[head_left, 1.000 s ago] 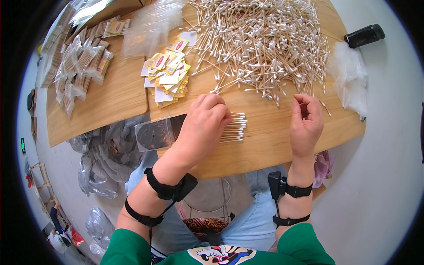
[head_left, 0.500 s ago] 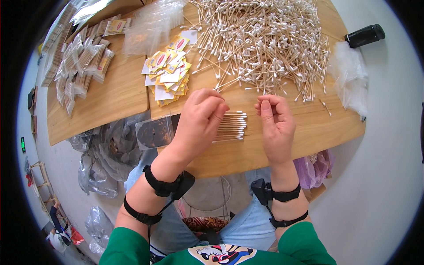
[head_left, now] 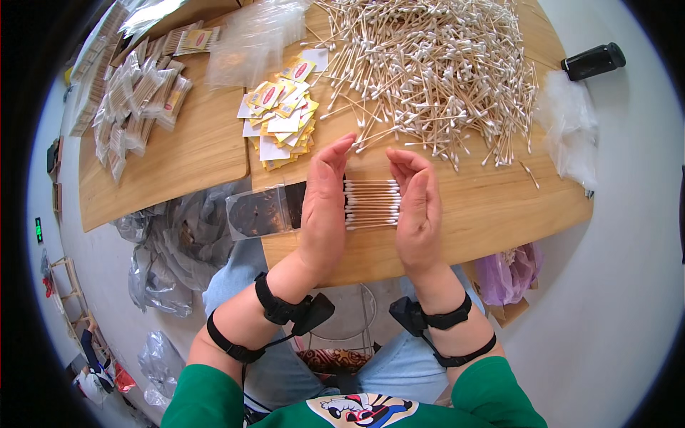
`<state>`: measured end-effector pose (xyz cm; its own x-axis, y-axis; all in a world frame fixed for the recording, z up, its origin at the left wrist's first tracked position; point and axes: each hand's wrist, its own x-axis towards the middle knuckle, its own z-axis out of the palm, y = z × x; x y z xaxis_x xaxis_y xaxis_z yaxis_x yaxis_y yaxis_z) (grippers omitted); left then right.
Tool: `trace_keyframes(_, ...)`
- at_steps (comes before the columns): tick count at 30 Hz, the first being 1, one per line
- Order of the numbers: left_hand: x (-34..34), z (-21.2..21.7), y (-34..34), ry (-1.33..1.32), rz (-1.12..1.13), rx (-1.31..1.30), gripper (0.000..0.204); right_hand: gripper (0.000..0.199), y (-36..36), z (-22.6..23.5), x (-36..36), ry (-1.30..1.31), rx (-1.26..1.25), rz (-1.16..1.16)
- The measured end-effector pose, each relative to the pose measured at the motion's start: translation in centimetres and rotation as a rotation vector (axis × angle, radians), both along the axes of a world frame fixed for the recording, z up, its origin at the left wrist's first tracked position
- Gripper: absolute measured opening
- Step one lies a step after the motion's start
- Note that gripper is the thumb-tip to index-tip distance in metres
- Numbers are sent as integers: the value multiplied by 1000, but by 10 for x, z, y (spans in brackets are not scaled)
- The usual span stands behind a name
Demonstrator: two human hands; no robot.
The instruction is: Manually organizing, counting, and arranging wooden cotton swabs into rows to insert them into clear plastic card packaging.
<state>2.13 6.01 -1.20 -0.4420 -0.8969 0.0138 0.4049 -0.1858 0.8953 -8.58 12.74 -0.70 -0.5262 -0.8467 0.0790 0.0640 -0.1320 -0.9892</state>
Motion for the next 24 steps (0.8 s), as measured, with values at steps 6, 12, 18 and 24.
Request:
trace_keyframes(6, -7, 2, 6, 0, -118, -118, 55, 41, 0, 2, -2, -174, -60, -35)
trace_keyframes(12, -8, -4, 5, 4, -85, -50, 57, 41, 1, 7, -7, -232, -91, -37)
trace_keyframes(18, -10, 12, 3, 12, -31, -48, 57, 43, 2, 6, -8, -194, -54, -21)
trace_keyframes(24, 0, 10, 0, -52, 62, -124, 53, 47, 0, 4, -6, -138, -57, 2)
